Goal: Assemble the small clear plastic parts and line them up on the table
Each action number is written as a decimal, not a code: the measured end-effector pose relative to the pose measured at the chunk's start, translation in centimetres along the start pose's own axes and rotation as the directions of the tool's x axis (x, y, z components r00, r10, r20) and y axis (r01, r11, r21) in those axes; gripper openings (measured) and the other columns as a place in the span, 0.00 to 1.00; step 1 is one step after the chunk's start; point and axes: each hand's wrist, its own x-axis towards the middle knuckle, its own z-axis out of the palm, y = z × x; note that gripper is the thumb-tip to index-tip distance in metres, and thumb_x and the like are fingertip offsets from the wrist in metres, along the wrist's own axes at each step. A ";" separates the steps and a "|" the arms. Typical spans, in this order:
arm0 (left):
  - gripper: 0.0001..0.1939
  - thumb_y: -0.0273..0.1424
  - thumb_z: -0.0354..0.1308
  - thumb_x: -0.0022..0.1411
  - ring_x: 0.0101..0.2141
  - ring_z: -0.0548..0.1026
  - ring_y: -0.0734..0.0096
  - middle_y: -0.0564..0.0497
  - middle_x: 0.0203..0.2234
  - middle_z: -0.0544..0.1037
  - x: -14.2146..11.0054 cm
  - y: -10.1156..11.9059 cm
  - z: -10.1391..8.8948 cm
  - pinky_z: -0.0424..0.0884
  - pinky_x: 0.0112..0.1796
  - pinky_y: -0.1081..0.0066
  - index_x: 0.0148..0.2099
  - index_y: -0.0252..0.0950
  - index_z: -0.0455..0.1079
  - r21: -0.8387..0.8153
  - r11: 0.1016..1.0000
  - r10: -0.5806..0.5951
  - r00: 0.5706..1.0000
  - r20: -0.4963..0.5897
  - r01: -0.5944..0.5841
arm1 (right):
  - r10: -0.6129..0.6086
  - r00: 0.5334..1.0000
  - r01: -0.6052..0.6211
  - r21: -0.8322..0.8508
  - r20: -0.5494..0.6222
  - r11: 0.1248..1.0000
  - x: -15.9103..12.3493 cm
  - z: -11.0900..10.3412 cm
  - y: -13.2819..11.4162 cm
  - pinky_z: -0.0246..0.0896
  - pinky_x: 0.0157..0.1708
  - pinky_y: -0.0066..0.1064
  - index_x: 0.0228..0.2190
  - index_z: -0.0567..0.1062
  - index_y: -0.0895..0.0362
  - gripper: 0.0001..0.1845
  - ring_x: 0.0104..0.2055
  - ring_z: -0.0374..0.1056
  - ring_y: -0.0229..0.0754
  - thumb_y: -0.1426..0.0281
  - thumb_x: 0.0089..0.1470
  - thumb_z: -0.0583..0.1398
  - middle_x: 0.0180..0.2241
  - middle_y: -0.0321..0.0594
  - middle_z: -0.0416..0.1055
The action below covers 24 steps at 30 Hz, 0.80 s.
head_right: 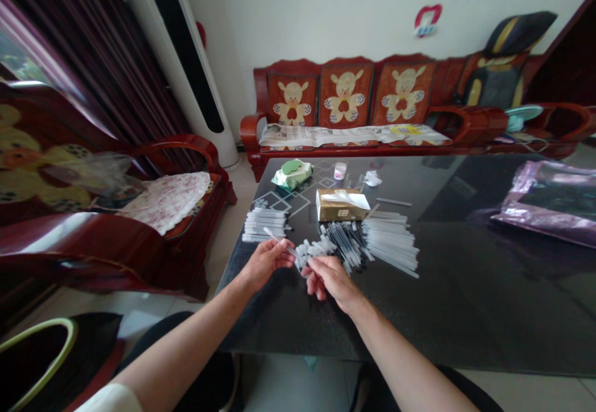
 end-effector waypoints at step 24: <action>0.22 0.45 0.64 0.54 0.24 0.77 0.73 0.46 0.24 0.79 0.0 0.1 0.3 0.73 0.30 0.74 0.37 0.28 0.72 -0.036 0.999 0.001 1.000 -0.009 -0.001 | -0.043 0.998 0.043 -0.012 -0.048 0.999 0.1 -0.1 -0.1 0.52 0.14 0.23 0.28 0.74 0.62 0.21 0.14 0.61 0.31 0.54 0.52 0.59 0.19 0.39 0.73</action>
